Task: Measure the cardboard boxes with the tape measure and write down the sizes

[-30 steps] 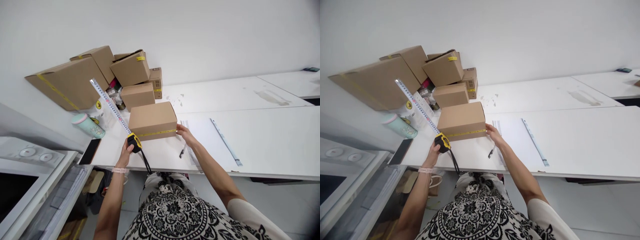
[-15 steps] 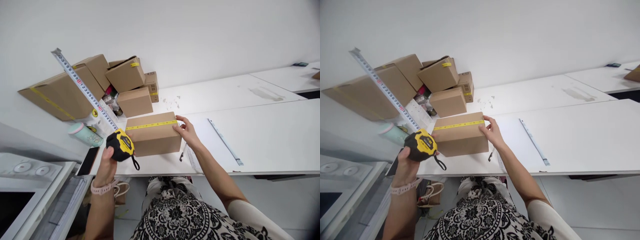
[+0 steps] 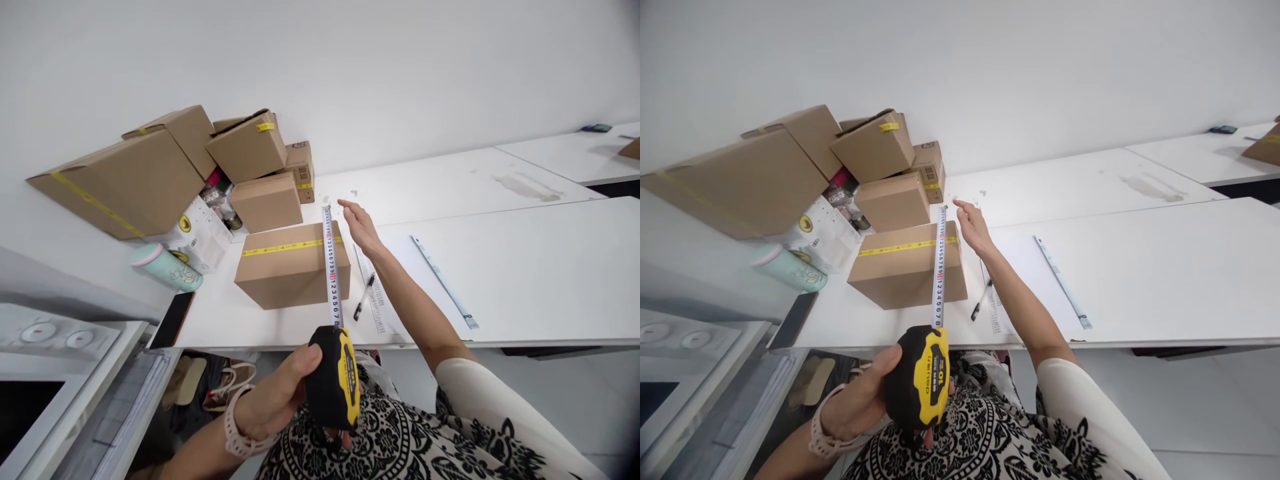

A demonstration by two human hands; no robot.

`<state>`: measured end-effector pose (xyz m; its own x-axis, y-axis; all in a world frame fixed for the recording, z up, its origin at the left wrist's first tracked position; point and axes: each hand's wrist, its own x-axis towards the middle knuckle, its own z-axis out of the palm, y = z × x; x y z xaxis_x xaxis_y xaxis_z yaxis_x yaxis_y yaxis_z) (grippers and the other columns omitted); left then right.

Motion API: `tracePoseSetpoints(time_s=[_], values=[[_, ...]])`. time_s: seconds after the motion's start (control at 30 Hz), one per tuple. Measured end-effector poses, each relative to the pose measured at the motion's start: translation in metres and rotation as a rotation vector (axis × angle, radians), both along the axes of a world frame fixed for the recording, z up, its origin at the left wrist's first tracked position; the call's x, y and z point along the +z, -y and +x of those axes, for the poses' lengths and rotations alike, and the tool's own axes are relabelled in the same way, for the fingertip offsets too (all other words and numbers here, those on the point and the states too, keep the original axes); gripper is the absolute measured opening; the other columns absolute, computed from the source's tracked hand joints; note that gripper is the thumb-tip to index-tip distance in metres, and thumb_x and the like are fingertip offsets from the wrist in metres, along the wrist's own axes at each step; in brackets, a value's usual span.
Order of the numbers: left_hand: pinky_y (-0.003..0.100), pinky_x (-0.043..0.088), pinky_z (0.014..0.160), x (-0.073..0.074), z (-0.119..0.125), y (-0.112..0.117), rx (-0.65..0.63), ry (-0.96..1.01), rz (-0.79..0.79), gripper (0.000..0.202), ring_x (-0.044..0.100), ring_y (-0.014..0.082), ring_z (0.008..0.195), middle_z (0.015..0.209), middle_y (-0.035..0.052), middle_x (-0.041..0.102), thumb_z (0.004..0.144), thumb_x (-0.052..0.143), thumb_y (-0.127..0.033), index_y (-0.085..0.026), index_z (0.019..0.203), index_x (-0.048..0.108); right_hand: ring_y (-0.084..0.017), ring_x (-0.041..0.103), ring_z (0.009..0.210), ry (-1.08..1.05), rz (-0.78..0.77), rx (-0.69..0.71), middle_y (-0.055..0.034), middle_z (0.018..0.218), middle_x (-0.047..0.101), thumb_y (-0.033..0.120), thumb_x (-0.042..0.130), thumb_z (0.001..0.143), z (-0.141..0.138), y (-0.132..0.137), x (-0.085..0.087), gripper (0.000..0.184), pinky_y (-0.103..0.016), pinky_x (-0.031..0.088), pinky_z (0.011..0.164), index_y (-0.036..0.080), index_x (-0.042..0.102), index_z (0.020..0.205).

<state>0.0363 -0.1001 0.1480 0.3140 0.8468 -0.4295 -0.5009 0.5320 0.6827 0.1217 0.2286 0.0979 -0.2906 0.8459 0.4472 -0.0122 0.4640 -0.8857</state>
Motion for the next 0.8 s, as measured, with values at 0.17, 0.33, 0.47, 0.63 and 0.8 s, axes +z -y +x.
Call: tracePoseSetpoints(time_s=[0.17, 0.33, 0.47, 0.63, 0.8], values=[[0.028, 0.059, 0.053, -0.002, 0.005, 0.004, -0.031, -0.010, -0.046, 0.073, 0.077, 0.0234, 0.068, 0.098, 0.0167, 0.080, 0.081, 0.067, -0.076, -0.013, 0.116, 0.073, -0.027, 0.065, 0.121, 0.058, -0.086, 0.111, -0.0105, 0.126, 0.075, 0.045, 0.058, 0.095, -0.016, -0.014, 0.000, 0.037, -0.046, 0.045, 0.112, 0.020, 0.078, 0.112], [0.030, 0.061, 0.065, -0.003, 0.015, 0.010, 0.013, -0.008, -0.061, 0.075, 0.078, 0.0235, 0.077, 0.095, 0.0145, 0.081, 0.075, 0.073, -0.077, -0.014, 0.115, 0.076, -0.024, 0.071, 0.084, 0.046, -0.257, 0.144, -0.0052, 0.082, 0.078, 0.040, 0.072, 0.083, -0.028, -0.013, -0.006, 0.024, -0.040, 0.057, 0.086, 0.018, 0.080, 0.084], [0.035, 0.060, 0.086, -0.006, 0.021, 0.017, 0.094, 0.018, -0.075, 0.069, 0.077, 0.0263, 0.095, 0.100, 0.0124, 0.082, 0.071, 0.081, -0.073, -0.017, 0.112, 0.079, -0.020, 0.070, 0.076, -0.063, -0.336, 0.164, -0.0043, 0.078, 0.078, 0.031, 0.079, 0.074, -0.031, -0.011, -0.008, 0.014, -0.035, 0.058, 0.076, 0.018, 0.079, 0.079], [0.037, 0.059, 0.086, -0.007, 0.025, 0.022, 0.127, 0.039, -0.093, 0.071, 0.078, 0.0283, 0.093, 0.094, 0.0126, 0.082, 0.070, 0.080, -0.075, -0.017, 0.109, 0.080, -0.017, 0.068, 0.071, -0.101, -0.394, 0.199, -0.0028, 0.073, 0.075, 0.021, 0.079, 0.072, -0.030, -0.012, -0.009, 0.008, -0.034, 0.058, 0.075, 0.018, 0.079, 0.080], [0.046, 0.060, 0.089, -0.006, 0.032, 0.021, 0.145, -0.041, -0.079, 0.072, 0.076, 0.0347, 0.096, 0.089, 0.0151, 0.081, 0.066, 0.080, -0.079, -0.013, 0.097, 0.081, -0.016, 0.068, 0.070, -0.123, -0.403, 0.234, -0.0024, 0.075, 0.076, 0.022, 0.083, 0.069, -0.030, -0.012, -0.010, 0.011, -0.034, 0.059, 0.075, 0.018, 0.078, 0.078]])
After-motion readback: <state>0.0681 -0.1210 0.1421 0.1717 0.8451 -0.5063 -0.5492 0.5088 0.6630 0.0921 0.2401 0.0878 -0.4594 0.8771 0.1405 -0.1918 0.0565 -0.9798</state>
